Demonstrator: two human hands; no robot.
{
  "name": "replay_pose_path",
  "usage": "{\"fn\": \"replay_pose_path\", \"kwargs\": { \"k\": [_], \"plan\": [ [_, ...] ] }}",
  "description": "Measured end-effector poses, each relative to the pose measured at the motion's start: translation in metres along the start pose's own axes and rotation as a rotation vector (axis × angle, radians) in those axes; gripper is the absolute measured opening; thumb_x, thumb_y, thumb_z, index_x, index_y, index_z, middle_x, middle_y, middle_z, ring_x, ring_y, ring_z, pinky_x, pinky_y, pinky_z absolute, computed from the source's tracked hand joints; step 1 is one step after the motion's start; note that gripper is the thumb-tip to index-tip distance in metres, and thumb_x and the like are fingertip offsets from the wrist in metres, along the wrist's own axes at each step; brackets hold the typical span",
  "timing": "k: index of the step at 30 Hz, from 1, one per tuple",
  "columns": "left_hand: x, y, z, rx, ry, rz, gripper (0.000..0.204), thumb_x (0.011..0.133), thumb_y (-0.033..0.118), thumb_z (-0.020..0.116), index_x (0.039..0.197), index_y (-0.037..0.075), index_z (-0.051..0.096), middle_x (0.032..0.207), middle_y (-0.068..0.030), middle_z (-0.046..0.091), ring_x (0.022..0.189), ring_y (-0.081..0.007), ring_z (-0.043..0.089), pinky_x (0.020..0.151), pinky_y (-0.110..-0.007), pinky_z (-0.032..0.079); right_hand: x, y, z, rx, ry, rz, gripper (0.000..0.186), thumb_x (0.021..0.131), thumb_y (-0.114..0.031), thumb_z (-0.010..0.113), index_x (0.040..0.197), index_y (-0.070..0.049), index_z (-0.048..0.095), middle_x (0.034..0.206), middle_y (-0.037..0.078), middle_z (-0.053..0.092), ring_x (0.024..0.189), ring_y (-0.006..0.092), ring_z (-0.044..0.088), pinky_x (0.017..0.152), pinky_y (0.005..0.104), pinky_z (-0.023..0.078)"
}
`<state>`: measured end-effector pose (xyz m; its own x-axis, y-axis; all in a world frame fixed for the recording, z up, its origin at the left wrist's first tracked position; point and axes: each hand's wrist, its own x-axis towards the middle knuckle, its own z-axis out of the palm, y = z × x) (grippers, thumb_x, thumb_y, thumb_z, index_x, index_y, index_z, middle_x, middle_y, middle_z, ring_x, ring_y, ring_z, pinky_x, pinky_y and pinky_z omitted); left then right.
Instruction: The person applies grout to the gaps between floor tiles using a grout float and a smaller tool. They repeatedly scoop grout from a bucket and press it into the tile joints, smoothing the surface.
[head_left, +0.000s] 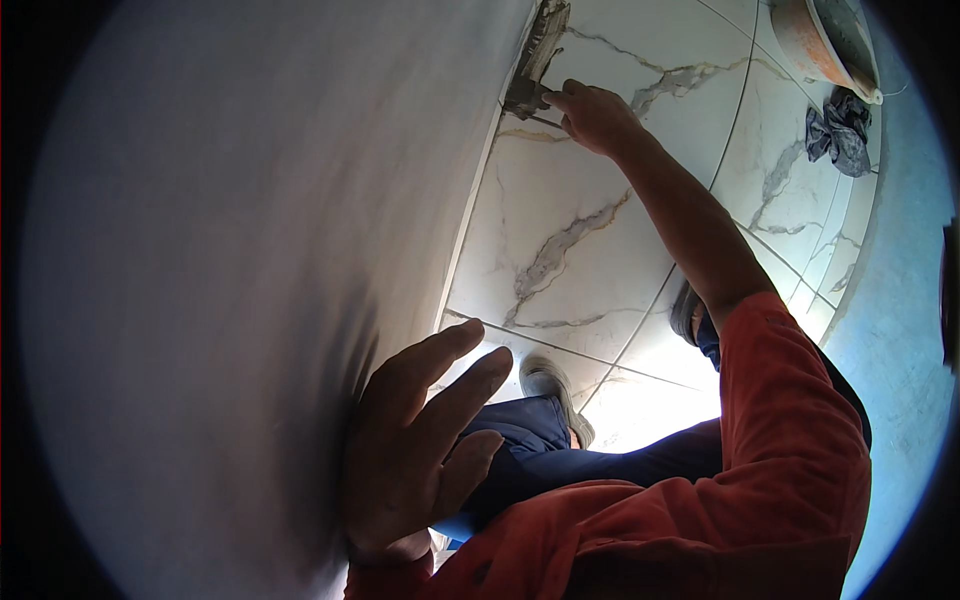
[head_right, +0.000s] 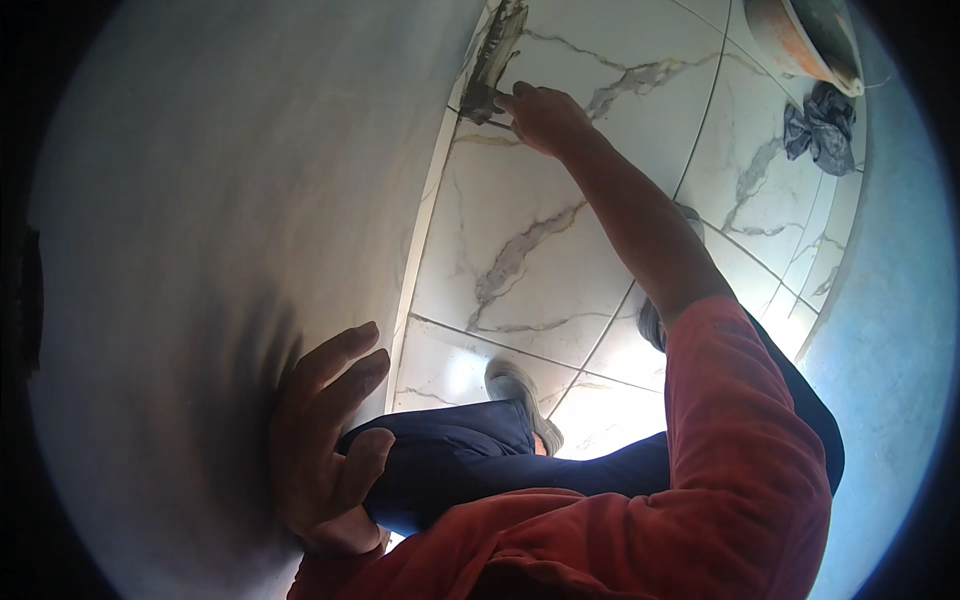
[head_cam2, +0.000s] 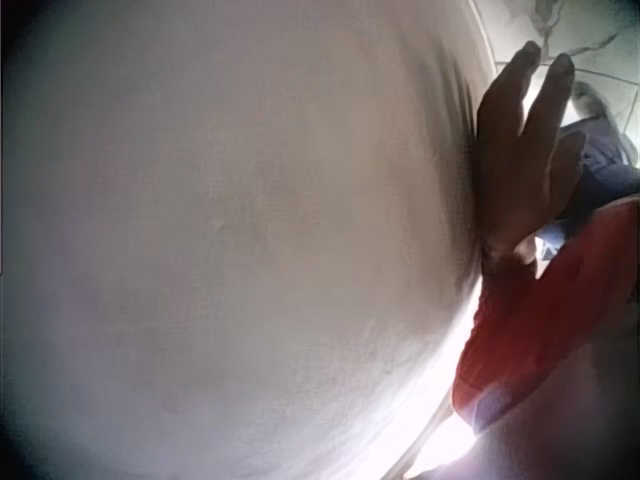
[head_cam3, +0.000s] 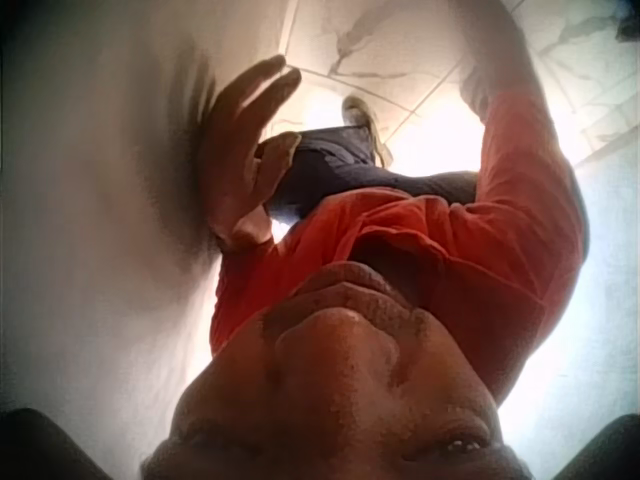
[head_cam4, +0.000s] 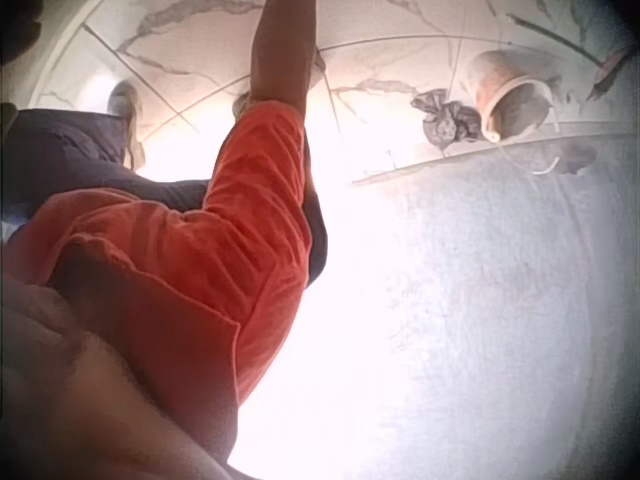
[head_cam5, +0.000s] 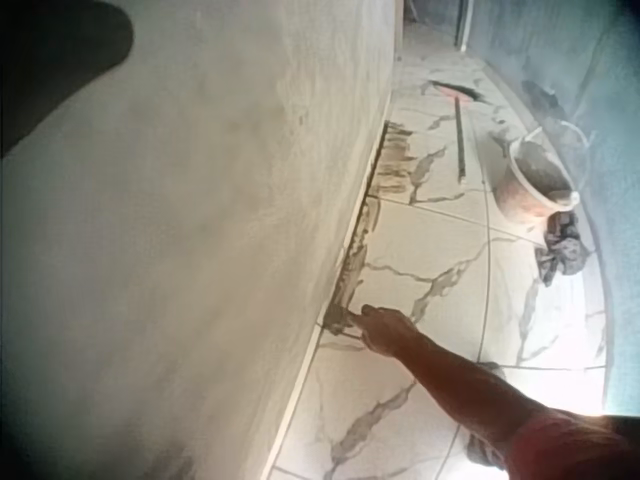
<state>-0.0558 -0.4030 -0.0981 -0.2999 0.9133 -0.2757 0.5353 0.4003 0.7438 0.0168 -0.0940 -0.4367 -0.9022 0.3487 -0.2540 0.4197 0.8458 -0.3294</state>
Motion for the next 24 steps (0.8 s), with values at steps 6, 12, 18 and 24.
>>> {"fn": "replay_pose_path", "kwargs": {
  "k": [6, 12, 18, 24],
  "plan": [
    [-0.001, -0.001, 0.001, 0.016, 0.017, -0.011, 0.047, 0.098, 0.042, 0.065, 0.132, 0.008, 0.068, 0.138, -0.0171, 0.061, 0.123, -0.0341, 0.061, 0.103, -0.044, 0.051, 0.005, -0.009, 0.016, -0.055, -0.063, 0.009, 0.043, 0.094, -0.013, 0.062, 0.137, -0.016, 0.061, 0.115, 0.009, 0.064, 0.103, 0.0290, 0.069, 0.091, 0.0438, 0.058],
    [0.001, -0.002, 0.000, 0.004, -0.021, 0.006, 0.048, 0.098, 0.042, 0.065, 0.133, 0.008, 0.068, 0.140, -0.0170, 0.060, 0.125, -0.0334, 0.060, 0.104, -0.044, 0.050, -0.006, -0.007, 0.006, 0.017, -0.028, 0.020, 0.040, 0.094, -0.013, 0.062, 0.135, -0.016, 0.063, 0.116, 0.009, 0.064, 0.104, 0.0306, 0.069, 0.093, 0.0450, 0.057],
    [-0.002, 0.000, -0.003, 0.007, 0.008, -0.011, 0.048, 0.098, 0.040, 0.065, 0.133, 0.008, 0.067, 0.140, -0.0182, 0.060, 0.125, -0.0347, 0.060, 0.104, -0.044, 0.050, -0.001, -0.025, 0.015, 0.015, -0.074, 0.036, 0.034, 0.096, -0.013, 0.057, 0.129, -0.013, 0.065, 0.119, 0.011, 0.064, 0.107, 0.0318, 0.068, 0.094, 0.0468, 0.056],
    [-0.002, 0.001, 0.000, -0.015, 0.019, -0.010, 0.048, 0.098, 0.040, 0.065, 0.133, 0.007, 0.068, 0.139, -0.0189, 0.060, 0.124, -0.0353, 0.060, 0.104, -0.045, 0.050, -0.001, -0.032, 0.019, 0.013, -0.005, 0.008, 0.040, 0.094, -0.012, 0.062, 0.134, -0.014, 0.062, 0.116, 0.011, 0.064, 0.105, 0.0314, 0.069, 0.092, 0.0459, 0.058]
  ]
}}
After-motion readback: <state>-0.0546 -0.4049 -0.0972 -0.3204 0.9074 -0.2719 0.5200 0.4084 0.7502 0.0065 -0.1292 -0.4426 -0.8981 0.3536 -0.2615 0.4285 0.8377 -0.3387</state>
